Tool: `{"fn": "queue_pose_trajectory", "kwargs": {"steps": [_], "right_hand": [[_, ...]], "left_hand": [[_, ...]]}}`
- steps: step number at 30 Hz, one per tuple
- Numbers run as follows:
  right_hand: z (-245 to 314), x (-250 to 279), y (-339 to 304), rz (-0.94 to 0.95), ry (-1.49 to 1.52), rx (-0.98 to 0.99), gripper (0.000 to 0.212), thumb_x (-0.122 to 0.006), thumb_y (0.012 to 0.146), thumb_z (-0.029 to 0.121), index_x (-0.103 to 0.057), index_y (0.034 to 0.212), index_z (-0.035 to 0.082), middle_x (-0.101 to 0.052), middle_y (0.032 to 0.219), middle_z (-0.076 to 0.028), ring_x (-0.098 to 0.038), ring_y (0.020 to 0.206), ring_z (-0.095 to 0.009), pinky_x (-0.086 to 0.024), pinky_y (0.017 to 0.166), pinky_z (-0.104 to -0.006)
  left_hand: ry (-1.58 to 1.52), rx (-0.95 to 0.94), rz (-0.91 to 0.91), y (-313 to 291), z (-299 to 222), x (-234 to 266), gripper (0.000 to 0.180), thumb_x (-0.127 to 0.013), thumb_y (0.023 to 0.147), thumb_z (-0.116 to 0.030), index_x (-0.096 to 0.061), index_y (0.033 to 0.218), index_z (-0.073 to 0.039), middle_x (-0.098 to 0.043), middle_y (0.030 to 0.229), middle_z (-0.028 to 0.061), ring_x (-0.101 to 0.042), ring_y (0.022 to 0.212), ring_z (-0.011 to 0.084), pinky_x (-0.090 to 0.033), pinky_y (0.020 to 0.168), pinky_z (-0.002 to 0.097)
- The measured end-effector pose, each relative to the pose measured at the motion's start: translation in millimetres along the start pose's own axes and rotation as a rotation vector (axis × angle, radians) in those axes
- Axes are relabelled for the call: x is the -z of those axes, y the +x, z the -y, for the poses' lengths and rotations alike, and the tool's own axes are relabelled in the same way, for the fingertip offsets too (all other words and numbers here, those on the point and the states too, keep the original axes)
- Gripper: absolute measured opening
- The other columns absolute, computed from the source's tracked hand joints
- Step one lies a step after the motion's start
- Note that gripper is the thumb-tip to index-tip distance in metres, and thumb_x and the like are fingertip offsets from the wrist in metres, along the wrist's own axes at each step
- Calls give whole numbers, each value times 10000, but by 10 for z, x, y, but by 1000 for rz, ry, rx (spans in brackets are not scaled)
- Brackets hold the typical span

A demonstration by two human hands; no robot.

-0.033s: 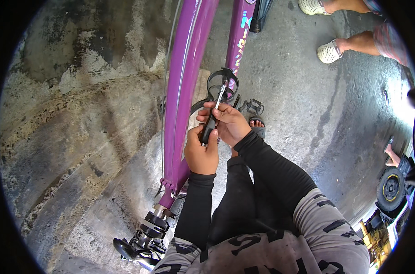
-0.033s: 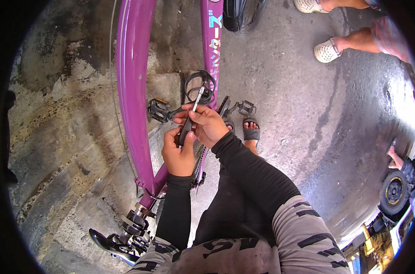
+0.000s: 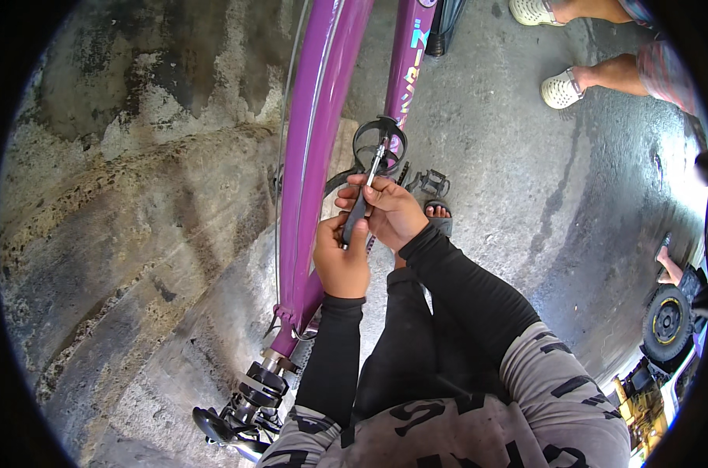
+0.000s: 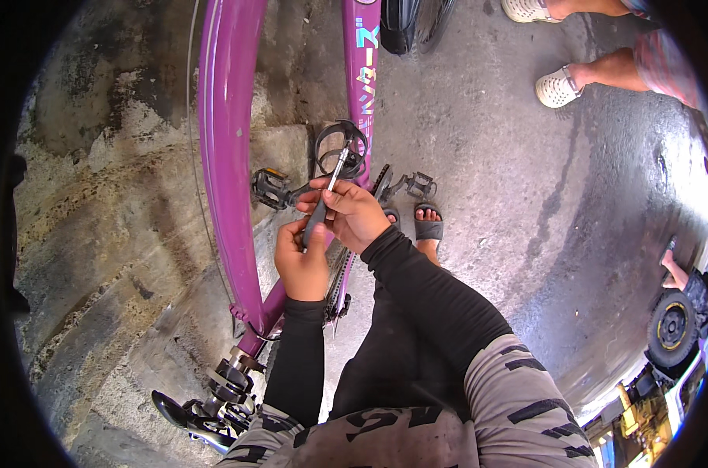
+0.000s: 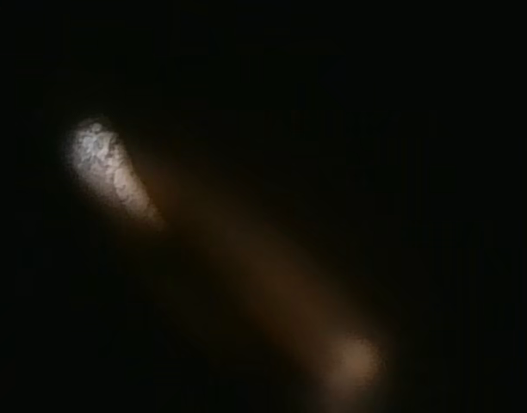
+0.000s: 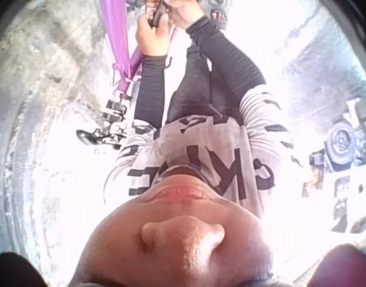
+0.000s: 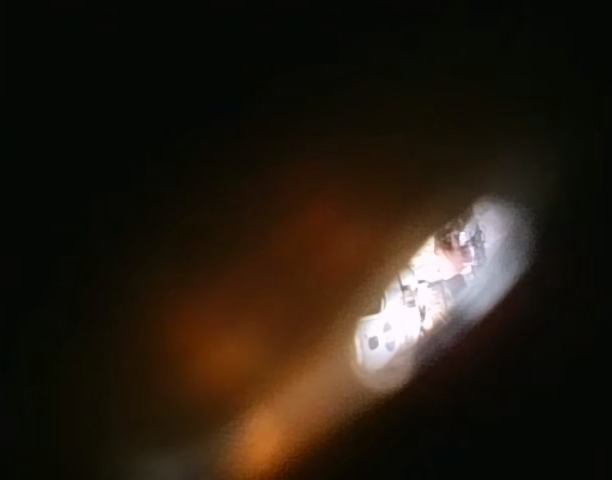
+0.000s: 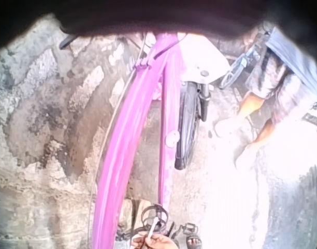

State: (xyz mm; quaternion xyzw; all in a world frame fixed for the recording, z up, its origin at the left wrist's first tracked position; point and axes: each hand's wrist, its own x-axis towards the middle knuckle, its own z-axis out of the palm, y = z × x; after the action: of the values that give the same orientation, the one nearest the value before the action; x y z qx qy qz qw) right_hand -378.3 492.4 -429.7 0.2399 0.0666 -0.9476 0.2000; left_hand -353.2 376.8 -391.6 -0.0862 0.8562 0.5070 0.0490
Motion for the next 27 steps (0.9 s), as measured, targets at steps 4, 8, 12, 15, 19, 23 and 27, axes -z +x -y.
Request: {"fn": "queue_pose_trajectory", "kwargs": {"steps": [4,8,12,15,19,23,27], "right_hand": [[99,37,40,11,-55,7,264,-499,907,119,-509,1151,16,-590,1074,-139,-573,1036,-251,-476,877,-383],[45,60,76,35,-39,16,254,-487,915,126,-508,1143,15,-586,1077,-139,-568,1044,-248,-483,860,-366],[117,18,16,-52,-40,-13,255,-491,913,122,-503,1137,1,-588,1055,-143,-571,1035,-256,-490,858,-393],[109,77,50,6,-54,15,260,-495,913,132,-503,1140,6,-590,1053,-140,-572,1033,-252,-494,849,-392],[71,69,82,-11,-54,15,263,-508,907,135,-505,1139,11,-593,1050,-137,-572,1033,-246,-487,859,-392],[82,52,63,-15,-52,3,258,-521,899,130,-512,1131,18,-593,1051,-135,-571,1034,-245,-477,872,-390],[120,73,77,-13,-31,0,262,-530,896,141,-518,1132,29,-594,1059,-127,-573,1035,-235,-473,872,-383]], "left_hand": [[-1570,1227,484,256,-98,206,216,-603,862,-229,-541,929,-34,-485,586,19,-406,421,63,-302,333,221],[-410,289,-108,59,-174,-194,375,-478,902,-415,-553,955,-51,-433,543,4,-366,387,84,-269,328,216],[-1125,1077,331,106,-84,151,455,-411,913,-483,-544,982,-54,-402,521,16,-343,373,99,-240,328,208],[-997,1085,168,141,-379,105,448,-426,912,-469,-535,977,-39,-435,539,27,-356,359,95,-265,327,209],[-159,427,25,36,-296,-48,343,-542,876,-353,-529,959,-21,-538,650,56,-471,430,117,-331,353,226],[-98,350,30,1,-166,-32,290,-618,844,-263,-531,957,-11,-557,694,61,-516,467,127,-360,376,227],[-380,567,-31,113,-560,-75,299,-643,828,-248,-520,937,1,-514,654,41,-474,453,99,-363,388,219]]}}
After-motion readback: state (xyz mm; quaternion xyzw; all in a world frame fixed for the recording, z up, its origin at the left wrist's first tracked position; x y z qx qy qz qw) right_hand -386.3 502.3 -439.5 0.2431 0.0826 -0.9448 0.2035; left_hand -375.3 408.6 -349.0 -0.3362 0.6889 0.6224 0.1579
